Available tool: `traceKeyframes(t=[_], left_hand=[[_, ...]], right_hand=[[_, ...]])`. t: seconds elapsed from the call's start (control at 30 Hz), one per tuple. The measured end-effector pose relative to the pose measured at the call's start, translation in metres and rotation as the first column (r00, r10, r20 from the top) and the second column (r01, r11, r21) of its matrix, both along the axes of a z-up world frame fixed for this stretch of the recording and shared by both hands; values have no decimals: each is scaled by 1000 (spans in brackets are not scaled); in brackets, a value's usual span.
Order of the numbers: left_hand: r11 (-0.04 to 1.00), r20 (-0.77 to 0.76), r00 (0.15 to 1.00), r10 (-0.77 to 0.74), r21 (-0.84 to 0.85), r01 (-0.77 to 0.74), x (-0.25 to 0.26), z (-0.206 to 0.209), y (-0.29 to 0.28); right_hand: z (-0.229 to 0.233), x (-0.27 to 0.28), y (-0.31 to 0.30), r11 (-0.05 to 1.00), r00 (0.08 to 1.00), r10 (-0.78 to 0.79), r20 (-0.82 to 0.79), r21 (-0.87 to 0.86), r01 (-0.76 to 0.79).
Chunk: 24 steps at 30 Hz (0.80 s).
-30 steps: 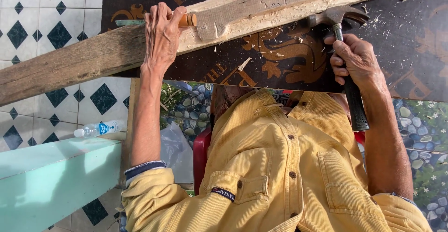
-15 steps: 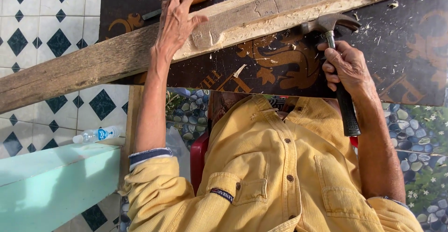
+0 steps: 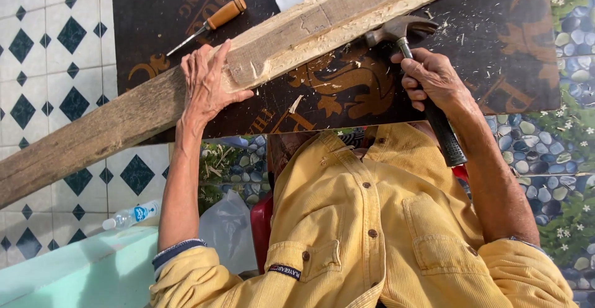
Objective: A person uses a hammer and chisel to carve a rectangular groove into a wooden beam on a workshop table.
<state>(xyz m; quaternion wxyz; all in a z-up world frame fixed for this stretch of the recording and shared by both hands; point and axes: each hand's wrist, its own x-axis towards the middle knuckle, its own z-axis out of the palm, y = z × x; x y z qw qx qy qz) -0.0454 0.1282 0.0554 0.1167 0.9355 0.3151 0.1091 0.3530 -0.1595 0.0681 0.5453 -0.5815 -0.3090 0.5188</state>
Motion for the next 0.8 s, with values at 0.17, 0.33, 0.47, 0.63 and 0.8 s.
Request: traceKeyframes(t=[0.17, 0.33, 0.47, 0.63, 0.8], left_hand=[[1000, -5, 1000, 15, 5, -15, 21, -1, -10], [999, 55, 998, 33, -5, -33, 68, -31, -20], [964, -26, 998, 51, 262, -43, 104, -63, -21], [995, -17, 998, 58, 84, -57, 117, -65, -24], [962, 313, 950, 3, 257, -88, 127, -42, 17]], right_hand=[[1, 16, -19, 999, 999, -46, 21, -2, 46], [-6, 30, -24, 997, 995, -76, 62, 7, 75], [10, 24, -20, 981, 998, -58, 38, -182, 64], [15, 20, -19, 973, 993, -84, 82, -208, 99], [6, 26, -21, 981, 995, -83, 61, -173, 92]])
